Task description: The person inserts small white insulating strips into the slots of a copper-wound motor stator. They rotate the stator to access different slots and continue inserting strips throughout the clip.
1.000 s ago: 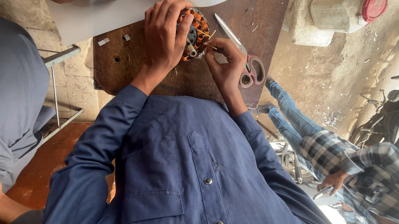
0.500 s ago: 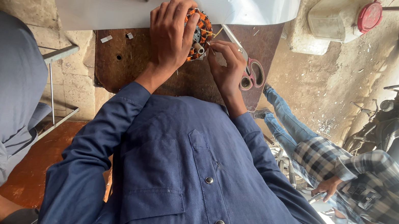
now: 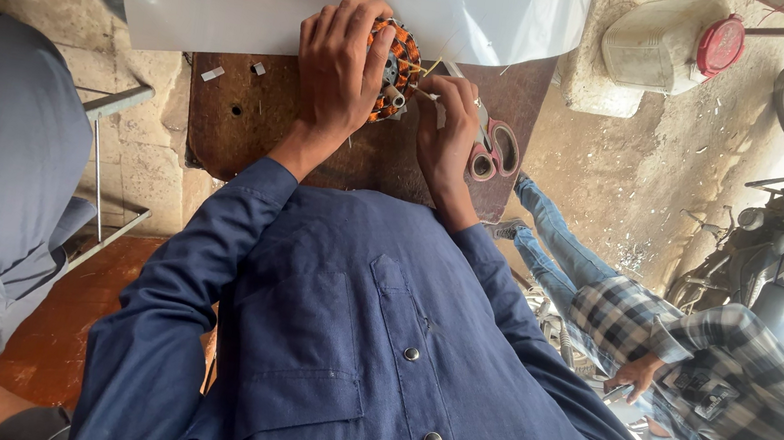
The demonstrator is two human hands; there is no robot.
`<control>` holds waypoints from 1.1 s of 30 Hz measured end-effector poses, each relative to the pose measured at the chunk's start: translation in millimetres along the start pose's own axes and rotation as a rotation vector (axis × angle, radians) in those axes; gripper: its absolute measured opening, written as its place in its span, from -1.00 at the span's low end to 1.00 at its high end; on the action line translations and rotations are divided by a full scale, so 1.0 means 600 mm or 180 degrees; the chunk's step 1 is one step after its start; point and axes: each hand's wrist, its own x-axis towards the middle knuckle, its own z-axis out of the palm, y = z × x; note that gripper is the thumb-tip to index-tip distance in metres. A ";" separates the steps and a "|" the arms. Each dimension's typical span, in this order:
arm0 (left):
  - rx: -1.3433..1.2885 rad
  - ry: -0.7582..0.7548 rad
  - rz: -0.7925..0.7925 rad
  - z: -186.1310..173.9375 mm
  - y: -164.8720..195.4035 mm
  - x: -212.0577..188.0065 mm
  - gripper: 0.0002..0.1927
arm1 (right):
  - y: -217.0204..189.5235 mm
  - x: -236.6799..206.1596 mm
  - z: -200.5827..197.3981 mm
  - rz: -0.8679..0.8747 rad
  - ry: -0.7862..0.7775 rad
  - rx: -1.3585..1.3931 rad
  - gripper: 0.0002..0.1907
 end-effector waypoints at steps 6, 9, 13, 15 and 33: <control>-0.0031 -0.0025 -0.0009 -0.006 0.003 0.004 -0.76 | 0.003 0.000 0.003 0.0121 -0.0061 0.0083 -0.85; -0.0080 -0.0033 -0.0003 -0.011 0.003 0.005 -0.76 | 0.005 -0.001 0.006 0.0202 -0.0110 0.0173 -0.83; -0.0110 -0.0021 -0.0014 -0.011 0.005 0.007 -0.77 | 0.007 -0.002 0.006 0.0262 -0.0148 0.0236 -0.83; -0.0118 -0.0022 -0.0029 -0.010 0.004 0.008 -0.78 | 0.008 -0.002 0.008 0.0246 -0.0150 0.0192 -0.83; 0.0000 0.0024 -0.0007 -0.002 -0.001 0.007 -0.75 | 0.016 -0.005 0.016 0.0320 -0.0090 0.0205 -0.87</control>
